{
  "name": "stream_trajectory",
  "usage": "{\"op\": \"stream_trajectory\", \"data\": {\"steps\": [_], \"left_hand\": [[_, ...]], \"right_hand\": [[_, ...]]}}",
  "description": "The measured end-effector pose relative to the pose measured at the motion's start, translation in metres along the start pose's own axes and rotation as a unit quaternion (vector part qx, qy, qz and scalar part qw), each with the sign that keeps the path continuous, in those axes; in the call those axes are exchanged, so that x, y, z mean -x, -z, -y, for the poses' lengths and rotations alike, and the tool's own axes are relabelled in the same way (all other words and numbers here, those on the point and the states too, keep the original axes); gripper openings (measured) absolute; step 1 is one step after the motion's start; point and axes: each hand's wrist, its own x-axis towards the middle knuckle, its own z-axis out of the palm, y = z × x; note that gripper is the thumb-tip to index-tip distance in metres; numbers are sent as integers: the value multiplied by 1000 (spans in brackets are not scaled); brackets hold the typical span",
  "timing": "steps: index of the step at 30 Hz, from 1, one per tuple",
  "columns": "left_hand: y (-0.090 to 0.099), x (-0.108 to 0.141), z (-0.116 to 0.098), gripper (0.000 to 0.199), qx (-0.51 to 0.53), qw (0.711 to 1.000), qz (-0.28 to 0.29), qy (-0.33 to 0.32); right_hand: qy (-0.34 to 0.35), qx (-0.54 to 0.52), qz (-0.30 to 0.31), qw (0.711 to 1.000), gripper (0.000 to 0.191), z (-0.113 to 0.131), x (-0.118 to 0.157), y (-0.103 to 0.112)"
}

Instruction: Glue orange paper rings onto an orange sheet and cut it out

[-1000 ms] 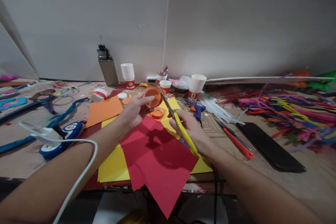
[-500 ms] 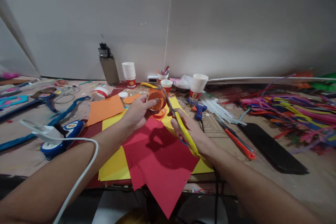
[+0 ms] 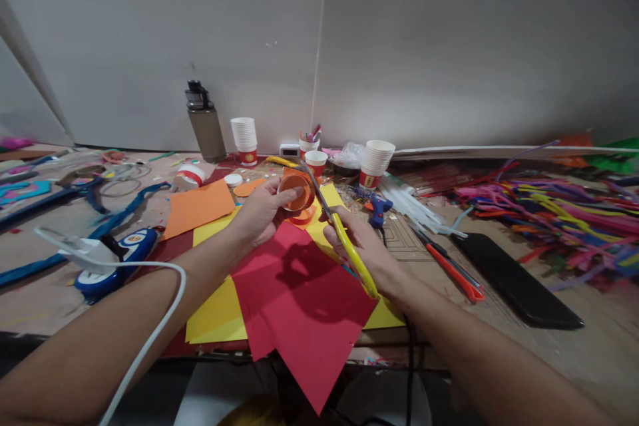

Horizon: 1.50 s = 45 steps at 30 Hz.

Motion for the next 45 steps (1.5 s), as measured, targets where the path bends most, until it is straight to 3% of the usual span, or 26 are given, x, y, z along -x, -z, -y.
{"op": "stream_trajectory", "data": {"steps": [16, 24, 30, 38, 45], "left_hand": [[2, -3, -12, 21, -23, 999, 20, 12], [-3, 3, -1, 24, 75, 996, -51, -3], [-3, 2, 3, 18, 52, 997, -61, -4], [-3, 2, 3, 20, 35, 999, -24, -7], [-2, 1, 3, 22, 33, 999, -20, -8]], "right_hand": [[6, 41, 6, 999, 30, 6, 1, 3], [10, 56, -19, 998, 28, 0, 0, 2], [38, 81, -6, 996, 25, 4, 0, 1], [65, 72, -23, 995, 33, 7, 1, 0], [32, 42, 0, 999, 31, -1, 0, 0]]}}
